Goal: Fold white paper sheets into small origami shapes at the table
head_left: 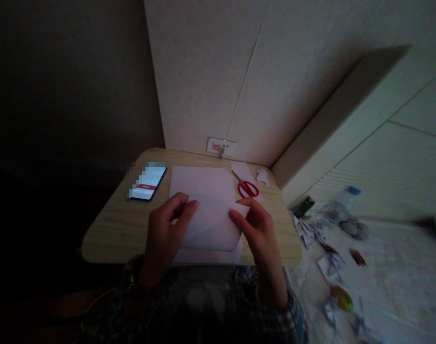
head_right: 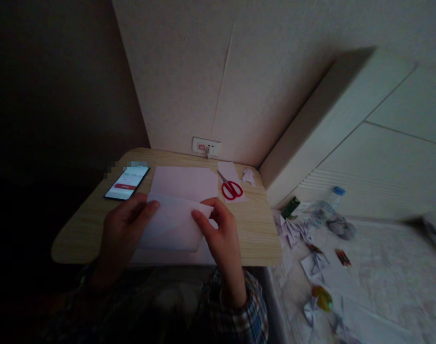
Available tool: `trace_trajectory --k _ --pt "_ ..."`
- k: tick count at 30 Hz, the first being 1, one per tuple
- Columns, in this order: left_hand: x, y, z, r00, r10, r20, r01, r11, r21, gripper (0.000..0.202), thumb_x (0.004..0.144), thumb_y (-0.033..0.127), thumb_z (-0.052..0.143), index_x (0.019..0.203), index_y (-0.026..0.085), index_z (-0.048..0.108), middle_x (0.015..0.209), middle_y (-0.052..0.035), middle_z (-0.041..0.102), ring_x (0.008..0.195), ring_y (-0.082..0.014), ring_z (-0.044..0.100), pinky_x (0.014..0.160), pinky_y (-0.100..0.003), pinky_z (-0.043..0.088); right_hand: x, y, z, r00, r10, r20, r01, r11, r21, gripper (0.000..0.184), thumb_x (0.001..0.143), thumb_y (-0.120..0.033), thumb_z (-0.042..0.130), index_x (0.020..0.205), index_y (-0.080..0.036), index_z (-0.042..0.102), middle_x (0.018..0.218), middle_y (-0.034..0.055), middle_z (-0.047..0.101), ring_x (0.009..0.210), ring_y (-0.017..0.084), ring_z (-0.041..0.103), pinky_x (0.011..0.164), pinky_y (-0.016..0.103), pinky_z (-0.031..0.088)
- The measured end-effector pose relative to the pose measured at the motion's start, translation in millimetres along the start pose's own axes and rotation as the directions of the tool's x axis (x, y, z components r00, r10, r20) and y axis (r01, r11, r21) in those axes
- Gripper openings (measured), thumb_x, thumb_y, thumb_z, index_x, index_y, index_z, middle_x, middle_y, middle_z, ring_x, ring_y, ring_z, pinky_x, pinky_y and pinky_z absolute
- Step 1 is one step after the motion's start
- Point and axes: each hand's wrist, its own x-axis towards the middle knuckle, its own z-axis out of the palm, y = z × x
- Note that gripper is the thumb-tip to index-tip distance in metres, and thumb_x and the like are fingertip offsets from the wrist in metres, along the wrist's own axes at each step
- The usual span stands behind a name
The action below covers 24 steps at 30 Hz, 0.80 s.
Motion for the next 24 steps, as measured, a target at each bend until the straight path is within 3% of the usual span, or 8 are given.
trace_trajectory --k 8,13,18,24 --pt "-0.8 2.1 -0.2 1.000 -0.008 -0.012 0.008 1.000 0.022 0.025 0.080 0.030 0.053 0.060 0.020 0.043 0.052 0.0069 0.038 0.048 -0.0084 0.039 0.043 -0.018 0.031 -0.9 -1.6 4.4 0.998 0.047 -0.034 -0.044 0.994 0.098 0.018 0.073 -0.032 0.070 0.085 -0.025 0.058 0.068 -0.0042 0.056 0.060 0.013 0.050 0.051 0.023 0.037" --pt "-2.9 -0.6 -1.4 0.999 0.026 -0.030 -0.024 0.998 0.065 0.025 0.082 0.030 0.052 0.061 0.021 0.042 0.051 0.0074 0.036 0.047 -0.0084 0.038 0.043 -0.018 0.029 -1.1 -0.5 6.7 0.997 0.063 -0.035 -0.058 0.991 0.124 0.018 0.075 -0.036 0.068 0.073 -0.022 0.058 0.065 -0.0033 0.059 0.062 0.013 0.053 0.055 0.023 0.039" --pt "-3.5 -3.5 -2.2 0.996 0.079 -0.050 -0.071 0.987 0.144 0.024 0.083 0.029 0.051 0.062 0.020 0.043 0.050 0.0078 0.036 0.046 -0.0086 0.037 0.044 -0.019 0.030 -0.7 -3.0 5.4 0.988 0.025 -0.155 -0.018 0.999 0.050 0.024 0.073 -0.035 0.069 0.063 -0.021 0.051 0.056 -0.0058 0.049 0.054 0.011 0.045 0.052 0.023 0.035" --pt "-2.3 -3.3 -1.8 0.986 0.146 -0.080 -0.130 0.974 0.183 0.022 0.082 0.026 0.052 0.062 0.021 0.044 0.048 0.0086 0.037 0.043 -0.0077 0.036 0.043 -0.019 0.029 -1.2 -3.8 4.6 0.987 -0.021 -0.158 0.011 0.998 -0.063 0.027 0.077 -0.040 0.064 0.062 -0.022 0.051 0.058 -0.0029 0.047 0.055 0.013 0.044 0.048 0.025 0.033"
